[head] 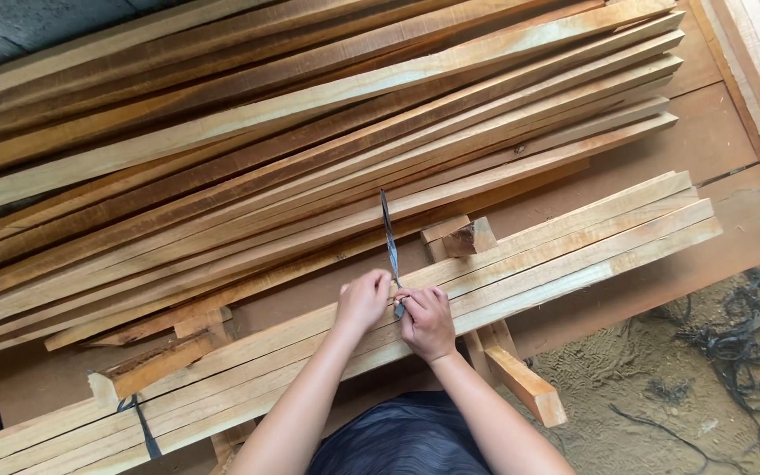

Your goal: The person aligns several thin wooden planks on a wooden workbench, then uses black plastic straps to tie the planks together into a bundle. The person secures the straps by wrapping and knotting them around the wood.

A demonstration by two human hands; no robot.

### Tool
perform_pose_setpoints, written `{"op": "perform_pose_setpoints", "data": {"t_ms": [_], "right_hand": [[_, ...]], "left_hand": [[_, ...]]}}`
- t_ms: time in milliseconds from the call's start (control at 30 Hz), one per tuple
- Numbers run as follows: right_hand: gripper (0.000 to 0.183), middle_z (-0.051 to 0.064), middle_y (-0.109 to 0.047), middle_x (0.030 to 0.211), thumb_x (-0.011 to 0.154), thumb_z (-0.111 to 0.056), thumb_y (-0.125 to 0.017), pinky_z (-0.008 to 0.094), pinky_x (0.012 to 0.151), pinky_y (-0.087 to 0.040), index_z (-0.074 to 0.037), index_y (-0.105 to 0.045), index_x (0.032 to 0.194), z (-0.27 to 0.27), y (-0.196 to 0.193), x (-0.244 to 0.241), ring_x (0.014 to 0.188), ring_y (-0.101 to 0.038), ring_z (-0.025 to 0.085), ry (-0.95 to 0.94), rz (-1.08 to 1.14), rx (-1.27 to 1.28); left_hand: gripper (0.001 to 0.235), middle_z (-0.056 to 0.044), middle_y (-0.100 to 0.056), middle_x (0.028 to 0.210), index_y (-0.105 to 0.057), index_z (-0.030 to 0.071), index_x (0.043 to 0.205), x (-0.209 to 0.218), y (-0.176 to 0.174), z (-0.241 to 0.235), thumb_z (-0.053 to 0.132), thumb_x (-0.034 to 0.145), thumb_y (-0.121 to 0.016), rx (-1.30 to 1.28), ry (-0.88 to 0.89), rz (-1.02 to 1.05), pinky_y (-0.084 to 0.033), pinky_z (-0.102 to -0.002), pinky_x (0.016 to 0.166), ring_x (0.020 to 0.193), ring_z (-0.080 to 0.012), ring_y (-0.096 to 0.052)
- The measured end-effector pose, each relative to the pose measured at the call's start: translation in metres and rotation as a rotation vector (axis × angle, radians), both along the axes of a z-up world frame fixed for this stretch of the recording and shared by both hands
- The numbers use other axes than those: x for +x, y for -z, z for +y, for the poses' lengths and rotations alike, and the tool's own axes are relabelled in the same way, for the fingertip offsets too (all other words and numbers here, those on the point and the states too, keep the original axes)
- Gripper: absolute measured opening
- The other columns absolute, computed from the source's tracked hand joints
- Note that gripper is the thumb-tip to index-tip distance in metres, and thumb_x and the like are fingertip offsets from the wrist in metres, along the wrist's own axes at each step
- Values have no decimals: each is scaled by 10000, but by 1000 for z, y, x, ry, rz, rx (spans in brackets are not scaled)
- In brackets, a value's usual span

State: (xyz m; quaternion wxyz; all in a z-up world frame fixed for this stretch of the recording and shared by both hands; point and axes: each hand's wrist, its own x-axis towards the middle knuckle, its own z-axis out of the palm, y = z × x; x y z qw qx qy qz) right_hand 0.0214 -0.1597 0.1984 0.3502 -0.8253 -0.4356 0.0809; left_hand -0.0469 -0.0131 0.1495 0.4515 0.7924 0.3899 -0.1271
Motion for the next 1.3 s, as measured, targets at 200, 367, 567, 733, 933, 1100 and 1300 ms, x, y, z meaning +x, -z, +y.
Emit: {"op": "perform_pose_setpoints", "data": {"t_ms": [200,367,567,733,933,1100,1300], "right_hand": [[114,9,-713,1023,892,-116,-641,389,983,-404,-100,-713,979,1,-3,-2,985,-657,201,18,-5,6],[129,13,-711,1049,886,-106,-630,393,983,-403,-90,-701,992,-2,0,-3,1009,-657,203,5,-23,6],[124,23,-707,1039,903,-139,-653,396,976,-405,-86,-706,1001,-2,7,-5,1023,-643,216,17,-25,-6],[156,15,-723,1094,903,-123,-631,412,1034,-407,-86,-713,1030,-10,9,-7,1073,-630,230,-6,-54,58],[195,26,-720,1092,898,-126,-629,418,1030,-419,-82,-719,1066,-9,11,-8,1063,-623,234,0,-102,-8],[149,22,-717,1088,937,-142,-616,408,1031,-421,-94,-713,1039,-11,10,-9,1031,-616,223,-14,-82,-48],[148,23,-702,1078,940,-160,-627,411,1027,-420,-89,-701,1047,-6,4,-6,1041,-613,236,3,-89,9]], "left_hand": [[1319,-181,-340,1581,-262,6,1555,-31,-69,-17,670,588,-866,328,554,73,-244,-555,1187,1462,-344,-314],[1583,-204,-212,1609,-75,-21,1584,-20,-81,-31,717,469,-922,451,758,314,-231,-615,1142,1450,-387,-263],[1567,-183,-301,1573,-102,12,1613,-33,-64,-29,702,463,-912,469,726,247,-298,-589,1107,1408,-341,-347],[1554,-176,-305,1565,-102,17,1604,-34,-62,-29,706,468,-908,471,705,234,-288,-602,1114,1401,-337,-347],[1537,-182,-287,1583,-113,14,1631,-29,-62,-23,720,497,-873,479,734,271,-268,-585,1147,1433,-352,-317],[732,-36,-633,1466,-609,267,1433,-15,26,26,634,808,-511,-147,201,205,-292,-564,1178,1370,-242,-525],[459,-126,-781,1107,-789,149,1109,15,97,24,540,948,-613,-295,76,5,-552,-406,975,1035,-252,-735]]}}
